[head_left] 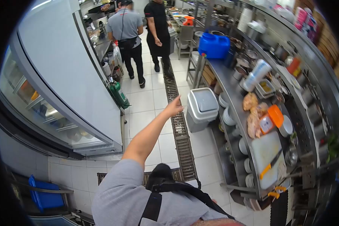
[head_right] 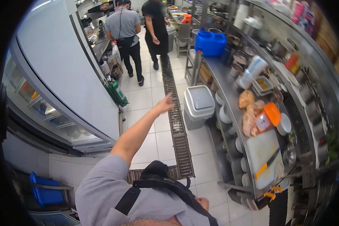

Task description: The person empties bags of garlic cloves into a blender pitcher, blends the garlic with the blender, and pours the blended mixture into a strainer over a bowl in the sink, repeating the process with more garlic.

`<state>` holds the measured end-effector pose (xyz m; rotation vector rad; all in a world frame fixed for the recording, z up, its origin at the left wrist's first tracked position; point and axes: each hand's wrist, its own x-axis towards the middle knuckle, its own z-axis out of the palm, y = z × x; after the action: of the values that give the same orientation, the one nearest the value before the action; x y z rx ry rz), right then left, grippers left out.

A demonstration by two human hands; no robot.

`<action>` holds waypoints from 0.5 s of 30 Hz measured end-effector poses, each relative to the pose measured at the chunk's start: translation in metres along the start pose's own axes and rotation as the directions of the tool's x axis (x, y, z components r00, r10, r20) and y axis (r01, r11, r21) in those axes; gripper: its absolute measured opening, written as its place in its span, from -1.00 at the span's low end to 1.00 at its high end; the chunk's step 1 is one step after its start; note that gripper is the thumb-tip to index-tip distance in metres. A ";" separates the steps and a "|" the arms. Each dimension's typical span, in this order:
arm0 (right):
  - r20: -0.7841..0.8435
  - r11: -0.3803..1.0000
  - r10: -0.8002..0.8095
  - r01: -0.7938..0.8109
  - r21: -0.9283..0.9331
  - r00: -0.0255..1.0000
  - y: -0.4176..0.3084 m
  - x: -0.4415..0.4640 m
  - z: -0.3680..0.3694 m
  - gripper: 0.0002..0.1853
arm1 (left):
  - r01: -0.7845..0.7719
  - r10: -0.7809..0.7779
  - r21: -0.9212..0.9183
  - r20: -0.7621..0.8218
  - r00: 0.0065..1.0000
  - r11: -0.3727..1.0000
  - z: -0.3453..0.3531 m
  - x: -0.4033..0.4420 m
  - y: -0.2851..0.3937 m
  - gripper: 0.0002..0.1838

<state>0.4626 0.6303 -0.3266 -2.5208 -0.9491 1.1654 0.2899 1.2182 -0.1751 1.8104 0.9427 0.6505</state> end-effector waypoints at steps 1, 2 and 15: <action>-0.023 1.000 0.008 -0.009 -0.018 1.000 -0.023 0.021 -0.013 -0.64 | 0.012 -0.012 0.006 -0.046 0.999 1.000 -0.022 0.051 0.011 -0.06; -0.133 1.000 -0.003 0.003 0.003 0.991 -0.046 0.042 -0.026 -0.66 | 0.049 -0.050 -0.182 -0.005 0.999 0.982 -0.044 0.079 0.049 -0.05; -0.223 0.997 -0.016 -0.003 -0.082 0.975 -0.218 0.320 -0.126 -0.73 | -0.327 0.371 0.280 -0.119 0.921 0.903 -0.172 0.343 -0.059 -0.27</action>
<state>0.6079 1.0105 -0.3435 -2.6401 -0.9628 0.8328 0.3311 1.6033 -0.1515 2.2117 0.8461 0.9568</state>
